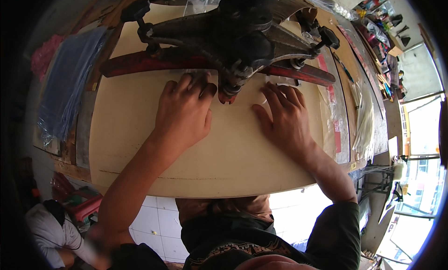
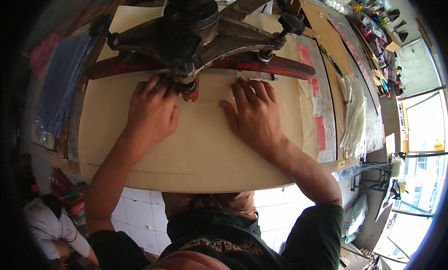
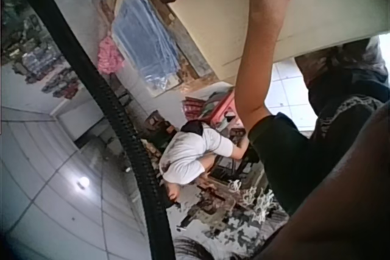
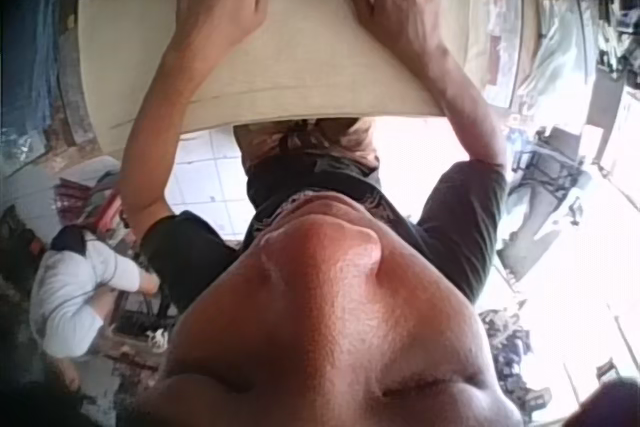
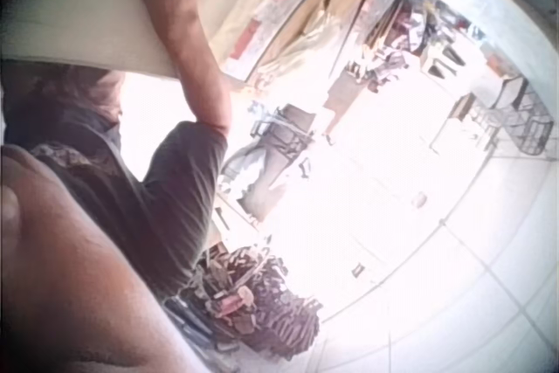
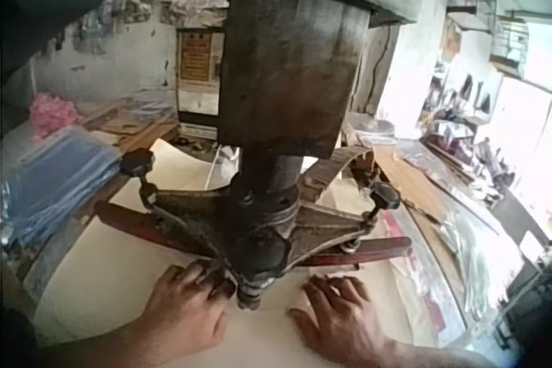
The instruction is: The person repeatedly places plastic bags and handles onto a work table and seals them using a press machine.
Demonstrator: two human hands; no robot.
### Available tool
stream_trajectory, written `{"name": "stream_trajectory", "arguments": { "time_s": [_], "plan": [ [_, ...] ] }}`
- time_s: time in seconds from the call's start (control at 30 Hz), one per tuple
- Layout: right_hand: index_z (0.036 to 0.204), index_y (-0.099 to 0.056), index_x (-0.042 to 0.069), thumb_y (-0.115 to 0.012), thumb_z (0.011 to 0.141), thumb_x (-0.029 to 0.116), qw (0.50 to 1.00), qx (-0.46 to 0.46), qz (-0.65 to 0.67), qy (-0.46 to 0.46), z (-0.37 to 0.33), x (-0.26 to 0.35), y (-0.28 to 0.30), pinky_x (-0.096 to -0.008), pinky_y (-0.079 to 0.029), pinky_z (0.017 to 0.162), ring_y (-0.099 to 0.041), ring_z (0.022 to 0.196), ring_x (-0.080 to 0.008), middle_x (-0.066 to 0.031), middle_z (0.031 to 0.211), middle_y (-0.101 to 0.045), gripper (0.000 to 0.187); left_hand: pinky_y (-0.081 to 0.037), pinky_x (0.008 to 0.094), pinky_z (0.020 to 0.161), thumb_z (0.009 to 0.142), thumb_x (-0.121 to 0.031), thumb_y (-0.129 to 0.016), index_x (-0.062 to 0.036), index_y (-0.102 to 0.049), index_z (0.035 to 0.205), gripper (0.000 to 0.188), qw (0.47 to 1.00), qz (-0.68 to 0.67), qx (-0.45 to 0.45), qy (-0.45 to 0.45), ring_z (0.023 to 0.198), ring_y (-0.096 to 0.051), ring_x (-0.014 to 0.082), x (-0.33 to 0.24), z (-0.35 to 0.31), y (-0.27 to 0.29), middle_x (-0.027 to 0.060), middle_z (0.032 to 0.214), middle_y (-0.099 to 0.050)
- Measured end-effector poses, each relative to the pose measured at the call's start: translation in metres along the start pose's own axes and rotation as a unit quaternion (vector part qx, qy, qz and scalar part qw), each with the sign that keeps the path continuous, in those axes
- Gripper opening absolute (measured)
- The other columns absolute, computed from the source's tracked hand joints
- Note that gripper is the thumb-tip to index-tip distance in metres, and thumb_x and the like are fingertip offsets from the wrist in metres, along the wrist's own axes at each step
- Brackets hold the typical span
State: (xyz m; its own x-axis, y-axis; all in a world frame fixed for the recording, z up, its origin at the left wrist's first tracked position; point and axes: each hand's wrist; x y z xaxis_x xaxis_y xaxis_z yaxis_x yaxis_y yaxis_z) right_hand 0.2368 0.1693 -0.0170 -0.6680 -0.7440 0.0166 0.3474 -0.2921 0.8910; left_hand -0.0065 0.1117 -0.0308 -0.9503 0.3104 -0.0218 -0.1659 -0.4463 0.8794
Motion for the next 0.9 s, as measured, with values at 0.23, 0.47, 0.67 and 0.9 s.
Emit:
{"name": "stream_trajectory", "arguments": {
  "time_s": [0.23, 0.47, 0.67, 0.9],
  "plan": [
    [0.113, -0.064, -0.002, -0.069, 0.088, 0.023, 1.000, -0.002, 0.001, 0.005, 0.0031, -0.0016, -0.0012, -0.0452, -0.044, 0.100, -0.062, 0.106, -0.0329, -0.0181, 0.117, -0.068, 0.036, -0.048, 0.0397, 0.078, 0.072, -0.011, -0.070, -0.0056, -0.069, 0.101, 0.030, 1.000, -0.006, -0.013, -0.002, 0.103, -0.059, 0.0248, 0.0010, -0.0017, -0.0020, 0.0111, 0.121, -0.067],
    [0.113, -0.064, 0.001, -0.069, 0.088, 0.024, 1.000, 0.011, -0.019, -0.002, 0.0035, -0.0025, -0.0026, -0.0463, -0.041, 0.101, -0.061, 0.108, -0.0309, -0.0153, 0.119, -0.068, 0.034, -0.049, 0.0399, 0.078, 0.073, -0.010, -0.070, -0.0061, -0.069, 0.102, 0.029, 1.000, -0.018, -0.002, 0.012, 0.104, -0.060, 0.0251, -0.0001, -0.0020, 0.0000, 0.0108, 0.120, -0.068],
    [0.114, -0.064, 0.003, -0.068, 0.089, 0.024, 0.999, 0.020, -0.035, -0.009, 0.0046, -0.0019, -0.0016, -0.0459, -0.039, 0.102, -0.061, 0.109, -0.0292, -0.0135, 0.120, -0.068, 0.033, -0.049, 0.0438, 0.083, 0.071, -0.007, -0.066, -0.0009, -0.065, 0.114, 0.043, 0.999, -0.031, 0.019, 0.014, 0.109, -0.057, 0.0303, 0.0002, -0.0033, -0.0019, 0.0136, 0.120, -0.065],
    [0.115, -0.062, 0.003, -0.067, 0.091, 0.025, 0.998, 0.027, -0.049, 0.000, 0.0058, -0.0014, 0.0000, -0.0468, -0.038, 0.102, -0.060, 0.110, -0.0290, -0.0128, 0.121, -0.068, 0.033, -0.050, 0.0430, 0.082, 0.071, -0.007, -0.067, -0.0009, -0.065, 0.115, 0.045, 0.999, -0.028, 0.024, 0.015, 0.109, -0.058, 0.0297, -0.0001, -0.0032, -0.0014, 0.0128, 0.122, -0.065]
  ]
}}
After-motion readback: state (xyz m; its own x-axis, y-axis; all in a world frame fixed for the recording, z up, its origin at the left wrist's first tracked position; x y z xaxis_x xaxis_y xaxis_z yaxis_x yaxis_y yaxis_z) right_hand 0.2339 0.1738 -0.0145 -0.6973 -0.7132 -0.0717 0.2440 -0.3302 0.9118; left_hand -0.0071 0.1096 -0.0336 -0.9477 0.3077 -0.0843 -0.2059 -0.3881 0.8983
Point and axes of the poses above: each hand's wrist, its own z-axis towards the middle knuckle, its own y-axis out of the back of the hand, x = y × z
